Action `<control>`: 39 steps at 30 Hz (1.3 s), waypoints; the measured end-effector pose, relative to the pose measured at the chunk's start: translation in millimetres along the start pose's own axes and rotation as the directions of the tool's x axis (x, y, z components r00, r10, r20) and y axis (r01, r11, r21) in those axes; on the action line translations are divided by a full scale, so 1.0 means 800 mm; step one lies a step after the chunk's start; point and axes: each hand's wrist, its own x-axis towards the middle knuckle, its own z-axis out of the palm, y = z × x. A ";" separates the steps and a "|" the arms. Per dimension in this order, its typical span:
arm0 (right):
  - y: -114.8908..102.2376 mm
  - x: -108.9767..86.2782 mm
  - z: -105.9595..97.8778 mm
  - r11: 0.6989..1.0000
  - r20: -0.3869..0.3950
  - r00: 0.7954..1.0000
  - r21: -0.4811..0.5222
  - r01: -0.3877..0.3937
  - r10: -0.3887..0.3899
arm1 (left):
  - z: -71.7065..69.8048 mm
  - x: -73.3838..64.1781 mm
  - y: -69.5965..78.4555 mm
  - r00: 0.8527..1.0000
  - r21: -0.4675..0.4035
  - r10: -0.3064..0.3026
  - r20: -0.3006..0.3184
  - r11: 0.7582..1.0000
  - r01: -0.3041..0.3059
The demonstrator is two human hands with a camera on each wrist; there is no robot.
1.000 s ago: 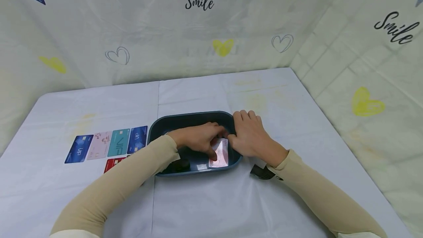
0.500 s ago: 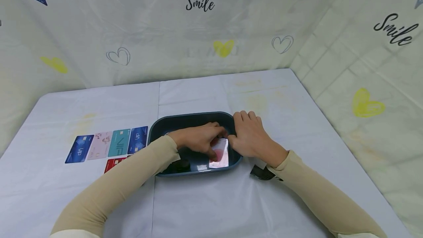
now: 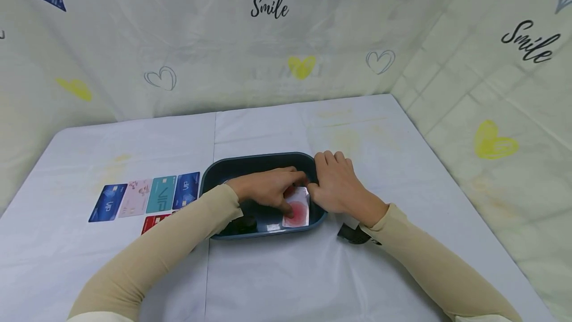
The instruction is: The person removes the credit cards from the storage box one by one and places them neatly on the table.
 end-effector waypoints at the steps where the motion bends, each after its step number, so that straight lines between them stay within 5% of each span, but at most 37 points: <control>1: 0.000 0.000 0.000 1.000 -0.006 1.000 0.000 0.004 -0.004 | 0.000 0.000 0.001 1.000 0.000 0.004 -0.001 1.000 -0.004; 19: 0.001 -0.001 0.000 1.000 -0.018 1.000 0.008 0.013 -0.013 | -0.007 -0.007 0.000 0.997 -0.008 0.064 -0.046 0.998 -0.065; 32: -0.001 -0.001 -0.002 1.000 0.000 1.000 0.008 0.005 -0.005 | -0.018 -0.020 -0.001 0.997 -0.076 -0.010 -0.078 0.997 0.004; 39: 0.000 -0.002 -0.002 1.000 -0.010 1.000 0.012 0.009 -0.009 | -0.024 -0.027 -0.002 0.995 -0.135 0.006 -0.095 0.991 -0.019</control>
